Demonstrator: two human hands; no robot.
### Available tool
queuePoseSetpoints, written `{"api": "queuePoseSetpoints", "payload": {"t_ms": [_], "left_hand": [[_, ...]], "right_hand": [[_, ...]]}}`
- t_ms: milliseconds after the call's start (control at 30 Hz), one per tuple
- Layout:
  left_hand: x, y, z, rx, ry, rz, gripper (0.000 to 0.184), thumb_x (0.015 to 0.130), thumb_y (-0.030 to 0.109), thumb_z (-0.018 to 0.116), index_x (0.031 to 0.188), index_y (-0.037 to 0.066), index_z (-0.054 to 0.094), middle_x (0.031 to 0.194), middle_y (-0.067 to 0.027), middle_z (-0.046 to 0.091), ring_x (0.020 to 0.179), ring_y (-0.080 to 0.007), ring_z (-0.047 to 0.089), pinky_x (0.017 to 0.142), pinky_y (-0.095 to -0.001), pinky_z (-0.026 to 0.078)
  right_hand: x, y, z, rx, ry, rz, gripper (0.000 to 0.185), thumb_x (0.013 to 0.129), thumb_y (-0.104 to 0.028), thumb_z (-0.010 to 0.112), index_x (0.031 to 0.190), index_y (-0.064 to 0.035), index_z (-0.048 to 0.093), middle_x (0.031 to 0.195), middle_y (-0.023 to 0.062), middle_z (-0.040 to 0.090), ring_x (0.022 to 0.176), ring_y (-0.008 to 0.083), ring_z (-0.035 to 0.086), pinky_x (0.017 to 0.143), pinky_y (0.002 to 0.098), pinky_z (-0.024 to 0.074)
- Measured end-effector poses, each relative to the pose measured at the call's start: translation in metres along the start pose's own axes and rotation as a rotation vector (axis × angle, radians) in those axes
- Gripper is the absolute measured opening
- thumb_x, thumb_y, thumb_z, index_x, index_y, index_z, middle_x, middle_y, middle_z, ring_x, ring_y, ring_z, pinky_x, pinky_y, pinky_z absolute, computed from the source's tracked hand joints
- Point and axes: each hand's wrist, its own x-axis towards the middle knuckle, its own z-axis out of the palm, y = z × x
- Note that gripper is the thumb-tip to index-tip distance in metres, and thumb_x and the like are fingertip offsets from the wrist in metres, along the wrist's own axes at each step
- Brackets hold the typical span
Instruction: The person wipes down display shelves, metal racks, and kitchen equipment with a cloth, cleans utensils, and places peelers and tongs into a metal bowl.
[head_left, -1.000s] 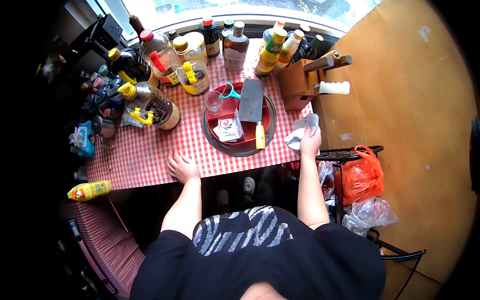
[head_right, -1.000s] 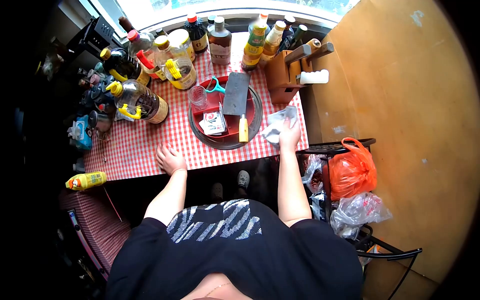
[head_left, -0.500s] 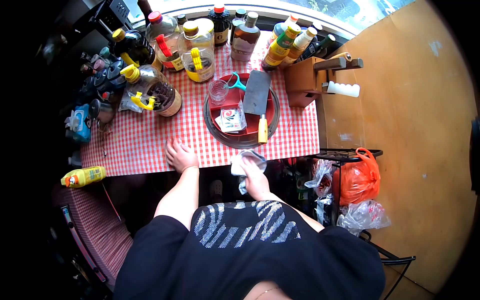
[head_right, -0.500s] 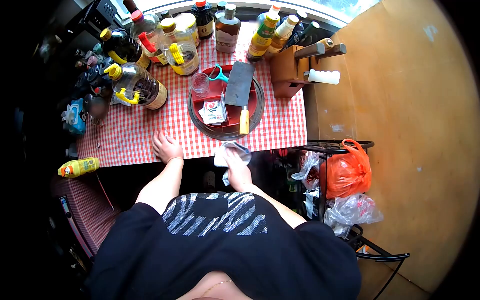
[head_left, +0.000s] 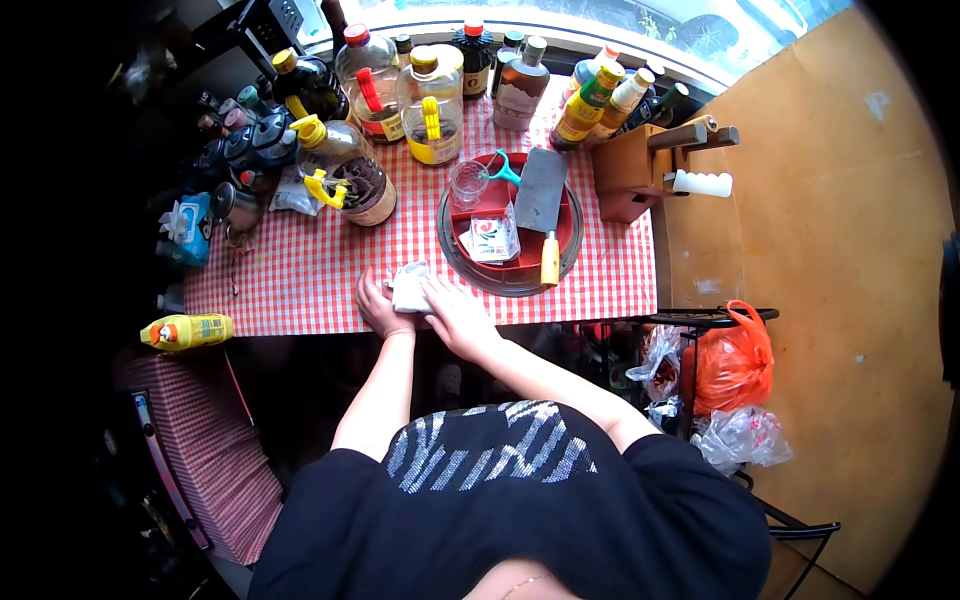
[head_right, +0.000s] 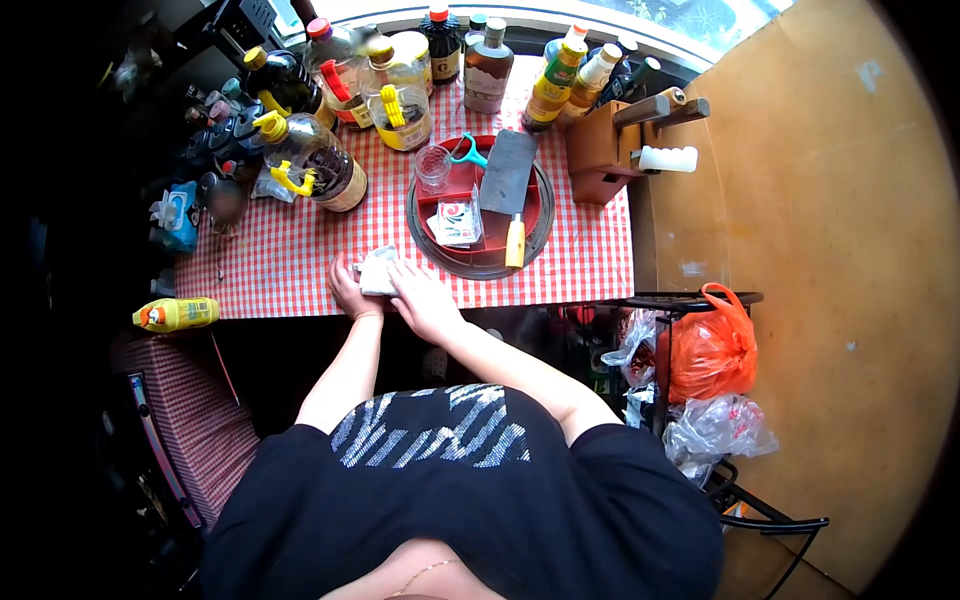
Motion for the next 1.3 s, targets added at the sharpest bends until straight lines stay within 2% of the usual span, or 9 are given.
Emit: {"api": "queuePoseSetpoints", "payload": {"t_ms": [67, 167, 267, 467, 667, 833, 933, 1067, 1300], "left_hand": [[0.001, -0.002, 0.000, -0.460, 0.038, -0.240, 0.035, 0.099, 0.013, 0.054, 0.133, 0.003, 0.052, 0.127, -0.0173, 0.056, 0.123, -0.0351, 0.051, 0.102, -0.0440, 0.044], [-0.006, 0.019, -0.037, -0.264, 0.036, 0.260, 0.032, 0.101, 0.013, 0.050, 0.129, -0.002, 0.054, 0.132, -0.0177, 0.056, 0.125, -0.0359, 0.052, 0.106, -0.0444, 0.041], [-0.005, 0.039, -0.047, -0.077, -0.451, 0.493, 0.050, 0.103, 0.028, 0.041, 0.145, 0.003, 0.045, 0.151, -0.0176, 0.043, 0.144, -0.0307, 0.036, 0.119, -0.0447, 0.025], [0.045, 0.029, 0.003, -0.112, -0.621, 0.316, 0.055, 0.106, 0.031, 0.031, 0.154, 0.005, 0.031, 0.161, -0.0136, 0.028, 0.150, -0.0268, 0.024, 0.123, -0.0369, 0.019], [0.012, 0.026, -0.032, -0.096, -0.600, 0.376, 0.052, 0.105, 0.035, 0.040, 0.147, 0.006, 0.044, 0.153, -0.0121, 0.043, 0.144, -0.0266, 0.036, 0.118, -0.0380, 0.030], [0.003, 0.018, -0.035, -0.036, -0.427, 0.491, 0.031, 0.098, 0.026, 0.054, 0.121, 0.007, 0.061, 0.122, -0.0090, 0.062, 0.113, -0.0313, 0.057, 0.098, -0.0434, 0.046], [0.017, 0.026, -0.012, 0.045, -0.333, 0.446, 0.014, 0.090, 0.020, 0.062, 0.097, 0.008, 0.057, 0.101, -0.0116, 0.056, 0.099, -0.0328, 0.056, 0.086, -0.0458, 0.046], [0.021, 0.027, 0.003, 0.106, -0.283, 0.426, 0.012, 0.091, 0.017, 0.057, 0.096, 0.006, 0.056, 0.099, -0.0131, 0.057, 0.097, -0.0329, 0.056, 0.087, -0.0454, 0.047], [0.020, 0.028, 0.000, 0.150, -0.305, 0.419, 0.014, 0.092, 0.018, 0.056, 0.096, 0.005, 0.057, 0.099, -0.0134, 0.057, 0.097, -0.0329, 0.056, 0.087, -0.0445, 0.047]], "right_hand": [[-0.011, -0.002, -0.005, -0.096, -0.069, 0.015, 0.058, 0.093, -0.023, 0.056, 0.146, -0.0032, 0.042, 0.152, 0.0187, 0.041, 0.142, 0.0332, 0.038, 0.116, 0.0462, 0.0293], [-0.018, 0.015, 0.026, -0.226, -0.112, -0.033, 0.054, 0.092, -0.019, 0.049, 0.144, -0.0034, 0.045, 0.153, 0.0133, 0.042, 0.143, 0.0291, 0.037, 0.117, 0.0445, 0.0278], [0.027, 0.028, 0.046, -0.323, -0.110, -0.015, 0.052, 0.094, -0.021, 0.048, 0.142, -0.0020, 0.048, 0.154, 0.0126, 0.041, 0.145, 0.0281, 0.034, 0.118, 0.0430, 0.0261], [0.090, 0.049, 0.061, -0.310, -0.029, 0.055, 0.054, 0.099, -0.022, 0.038, 0.149, -0.0020, 0.039, 0.158, 0.0109, 0.036, 0.148, 0.0245, 0.029, 0.121, 0.0406, 0.0223], [0.048, 0.031, 0.057, -0.217, -0.093, 0.085, 0.054, 0.097, -0.023, 0.048, 0.146, -0.0021, 0.045, 0.154, 0.0142, 0.041, 0.146, 0.0249, 0.033, 0.120, 0.0414, 0.0247], [0.009, 0.007, 0.001, 0.038, -0.161, 0.071, 0.049, 0.087, -0.016, 0.064, 0.134, -0.0047, 0.058, 0.138, 0.0178, 0.056, 0.128, 0.0313, 0.054, 0.107, 0.0395, 0.0432], [0.020, 0.004, -0.055, 0.111, 0.128, 0.133, 0.013, 0.083, -0.013, 0.070, 0.092, -0.0040, 0.073, 0.090, 0.0138, 0.071, 0.086, 0.0331, 0.067, 0.080, 0.0426, 0.0528], [0.033, 0.036, -0.130, -0.127, 0.535, 0.226, 0.007, 0.084, -0.011, 0.070, 0.088, -0.0059, 0.073, 0.083, 0.0114, 0.071, 0.079, 0.0310, 0.065, 0.074, 0.0407, 0.0514], [0.046, 0.086, -0.185, -0.127, 0.616, 0.499, 0.009, 0.085, -0.018, 0.073, 0.088, -0.0096, 0.075, 0.079, 0.0064, 0.070, 0.072, 0.0249, 0.062, 0.072, 0.0390, 0.0501]]}}
